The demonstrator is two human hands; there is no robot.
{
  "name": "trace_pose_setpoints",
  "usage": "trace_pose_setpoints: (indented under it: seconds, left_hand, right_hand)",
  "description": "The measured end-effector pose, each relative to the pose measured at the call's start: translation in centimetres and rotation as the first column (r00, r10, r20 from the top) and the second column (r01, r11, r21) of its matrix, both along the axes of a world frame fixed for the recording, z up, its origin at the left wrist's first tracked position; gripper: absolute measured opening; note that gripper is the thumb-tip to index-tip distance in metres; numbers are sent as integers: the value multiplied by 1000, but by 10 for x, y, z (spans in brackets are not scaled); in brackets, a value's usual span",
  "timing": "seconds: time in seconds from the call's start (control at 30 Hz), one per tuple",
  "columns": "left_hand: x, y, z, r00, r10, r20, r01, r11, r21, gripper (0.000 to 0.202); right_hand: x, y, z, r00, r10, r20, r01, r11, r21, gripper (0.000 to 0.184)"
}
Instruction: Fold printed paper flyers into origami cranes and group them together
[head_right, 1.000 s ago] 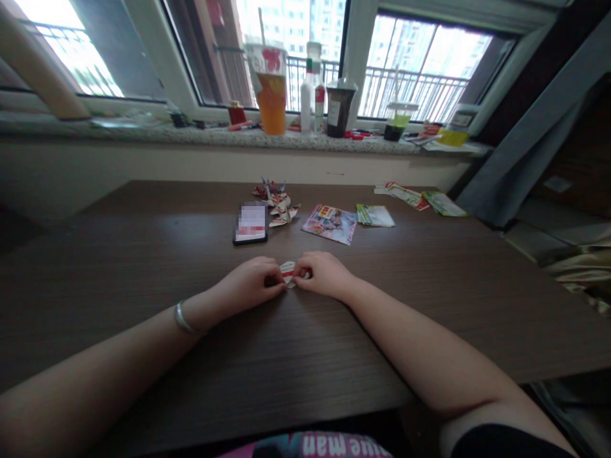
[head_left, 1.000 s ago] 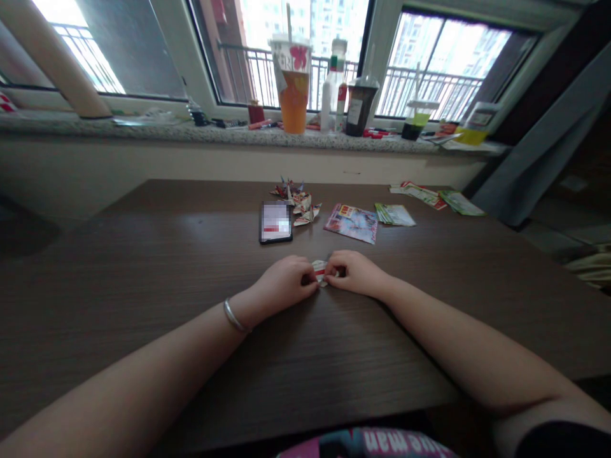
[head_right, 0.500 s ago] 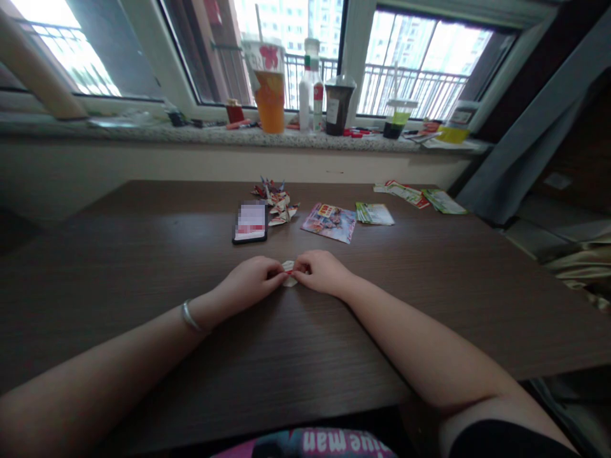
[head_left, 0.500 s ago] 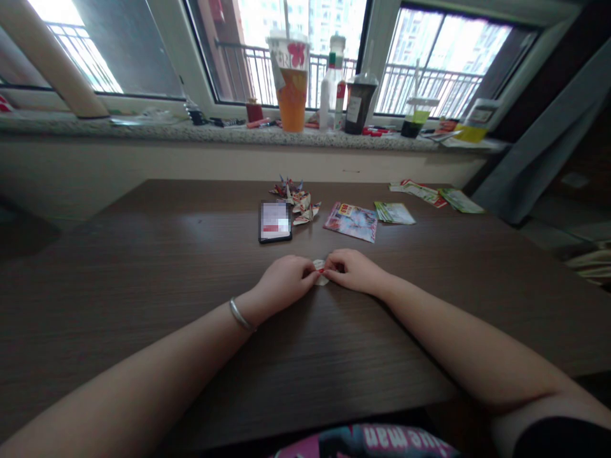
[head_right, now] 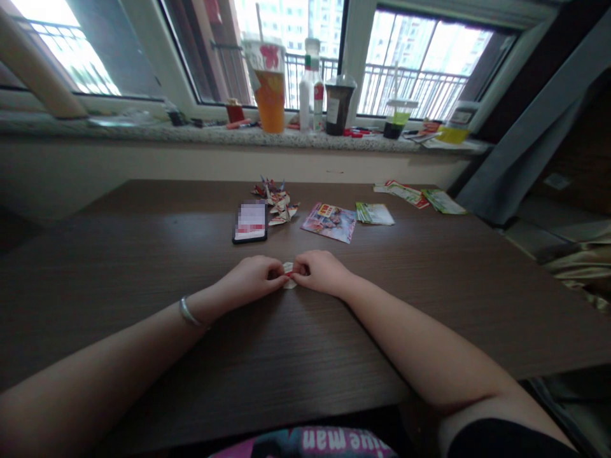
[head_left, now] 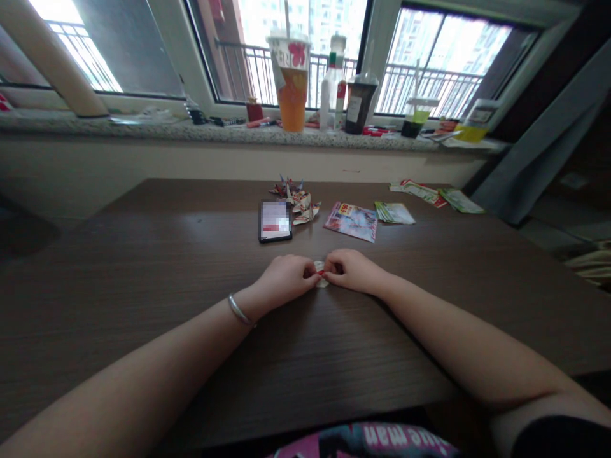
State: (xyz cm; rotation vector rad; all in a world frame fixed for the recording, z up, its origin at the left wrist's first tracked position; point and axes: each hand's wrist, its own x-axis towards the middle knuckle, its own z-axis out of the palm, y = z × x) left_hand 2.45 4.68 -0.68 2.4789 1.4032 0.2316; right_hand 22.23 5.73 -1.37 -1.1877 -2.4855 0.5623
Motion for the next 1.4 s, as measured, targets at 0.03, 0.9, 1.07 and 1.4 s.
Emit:
trace_pose_setpoints:
  seconds: [0.03,0.9,1.07,1.4]
  left_hand:
    - [0,0,-1,1000,5,-4,-5,1000,19,28]
    - [-4,-3,-3,997,-79,-13,80,991,109,15]
    - [-9,2,-5,970,-241,-17,240,948,208,14]
    - [-14,-2,1,892,-328,-309,437,798,414,16]
  right_hand:
    - [0,0,0,1000,-6,1,6,1000,3,10]
    - [-4,-4,3,996,-73,52,71,996,52,7]
    - [-2,-5,1,996,-83,25,82,996,44,7]
    - [5,-2,-2,1000,-23,-16,24,994,106,8]
